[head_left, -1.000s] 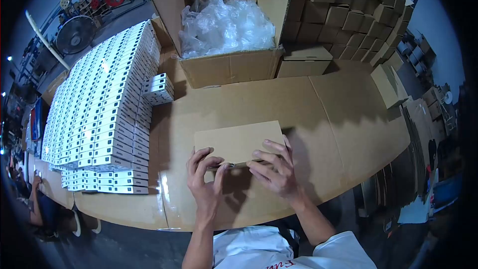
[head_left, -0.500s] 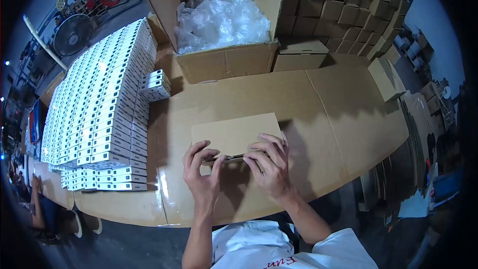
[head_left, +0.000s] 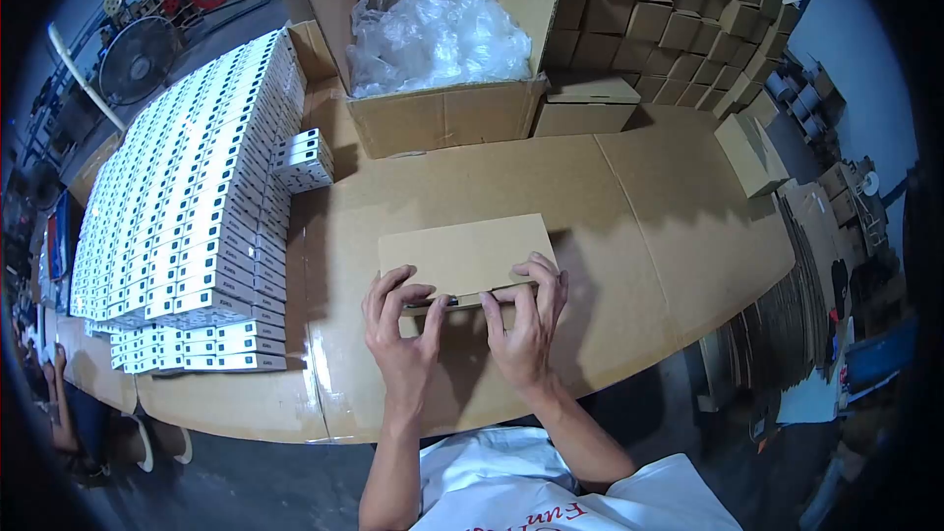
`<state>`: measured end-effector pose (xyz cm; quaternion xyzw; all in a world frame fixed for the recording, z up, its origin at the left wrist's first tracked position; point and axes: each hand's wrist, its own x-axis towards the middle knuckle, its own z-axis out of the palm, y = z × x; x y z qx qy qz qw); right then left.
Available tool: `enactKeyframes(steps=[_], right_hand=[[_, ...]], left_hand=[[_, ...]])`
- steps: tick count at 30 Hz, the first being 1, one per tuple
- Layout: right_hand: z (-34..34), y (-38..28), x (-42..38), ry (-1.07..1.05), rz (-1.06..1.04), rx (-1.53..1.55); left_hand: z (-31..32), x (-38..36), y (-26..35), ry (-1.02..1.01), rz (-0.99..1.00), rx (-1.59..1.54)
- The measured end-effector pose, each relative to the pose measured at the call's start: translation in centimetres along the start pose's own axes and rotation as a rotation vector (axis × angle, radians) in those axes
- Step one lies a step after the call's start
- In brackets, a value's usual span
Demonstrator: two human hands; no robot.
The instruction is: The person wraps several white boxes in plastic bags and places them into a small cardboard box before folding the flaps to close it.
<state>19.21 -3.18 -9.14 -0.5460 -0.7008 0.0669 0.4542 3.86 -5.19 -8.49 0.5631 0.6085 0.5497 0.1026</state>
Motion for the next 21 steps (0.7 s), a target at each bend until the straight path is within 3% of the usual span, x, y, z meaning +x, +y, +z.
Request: enactKeyframes(steps=[7, 18, 21], right_hand=[[-0.3, 2.6, -0.2, 0.053, -0.266, -0.003], [-0.5, 4.3, 1.9, 0.038, -0.436, -0.022], [-2.5, 7.1, 4.8, -0.171, -0.51, 0.089]], left_hand=[[-0.2, -0.1, 0.6, -0.021, 0.079, 0.062], [1.2, -0.1, -1.5, 0.038, 0.283, 0.194], [-0.7, 2.5, -2.5, -0.18, 0.39, 0.117]])
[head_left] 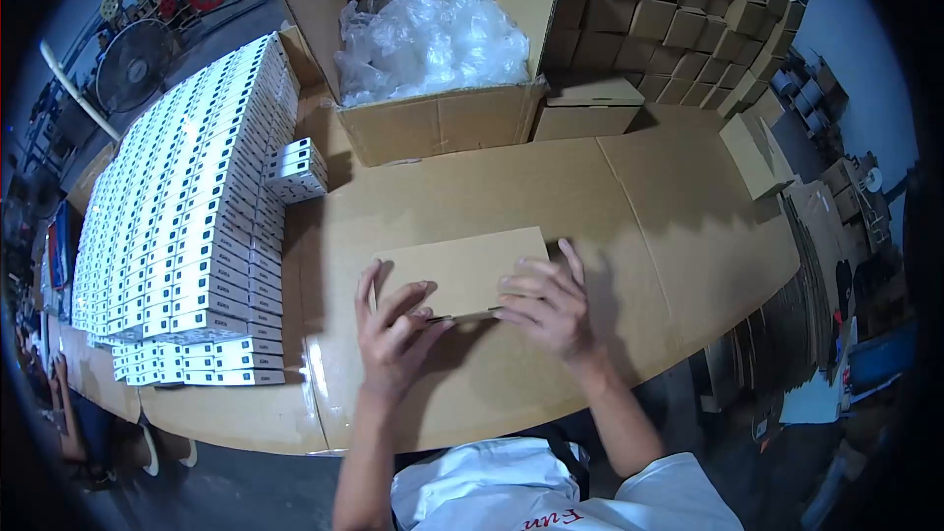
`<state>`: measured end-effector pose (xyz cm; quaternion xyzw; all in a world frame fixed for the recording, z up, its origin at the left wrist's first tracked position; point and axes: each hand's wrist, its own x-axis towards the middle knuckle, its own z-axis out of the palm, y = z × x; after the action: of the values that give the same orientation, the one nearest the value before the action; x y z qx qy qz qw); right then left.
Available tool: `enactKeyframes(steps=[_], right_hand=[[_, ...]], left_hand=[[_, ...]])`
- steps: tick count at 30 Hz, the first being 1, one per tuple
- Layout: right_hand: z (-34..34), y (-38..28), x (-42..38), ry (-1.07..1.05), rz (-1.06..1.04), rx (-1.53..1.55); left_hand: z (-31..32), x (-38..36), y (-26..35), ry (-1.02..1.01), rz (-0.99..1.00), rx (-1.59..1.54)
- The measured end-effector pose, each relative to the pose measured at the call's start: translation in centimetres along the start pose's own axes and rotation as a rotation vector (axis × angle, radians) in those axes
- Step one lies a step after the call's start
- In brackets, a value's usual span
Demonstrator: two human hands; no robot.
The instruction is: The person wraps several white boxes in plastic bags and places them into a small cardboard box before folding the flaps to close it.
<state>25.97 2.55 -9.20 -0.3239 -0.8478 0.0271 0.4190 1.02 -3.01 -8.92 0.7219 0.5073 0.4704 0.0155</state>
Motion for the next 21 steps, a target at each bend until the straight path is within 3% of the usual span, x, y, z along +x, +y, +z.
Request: enactKeyframes(steps=[4, 8, 12, 15, 18, 21], right_hand=[[-3.1, 3.5, 1.9, -0.223, 0.116, 0.3], [-2.4, 4.5, 3.3, -0.322, 0.123, 0.5], [-2.2, 4.9, 3.2, -0.315, 0.006, 0.414], [-2.8, 4.8, 3.9, -0.416, 0.136, 0.398], [-2.4, 4.5, 4.5, -0.547, 0.089, 0.302], [-1.5, 5.5, 3.8, -0.513, 0.038, 0.38]], left_hand=[[-1.5, 2.7, -3.1, -0.223, 0.006, -0.285], [-1.3, 3.1, -4.1, -0.241, 0.047, -0.348], [-1.5, 2.7, -4.0, -0.245, 0.015, -0.315], [-1.9, 3.1, -2.8, -0.279, -0.08, -0.284], [-2.1, 3.2, -3.3, -0.341, 0.004, -0.233], [-2.3, 3.1, -3.4, -0.374, -0.01, -0.218]])
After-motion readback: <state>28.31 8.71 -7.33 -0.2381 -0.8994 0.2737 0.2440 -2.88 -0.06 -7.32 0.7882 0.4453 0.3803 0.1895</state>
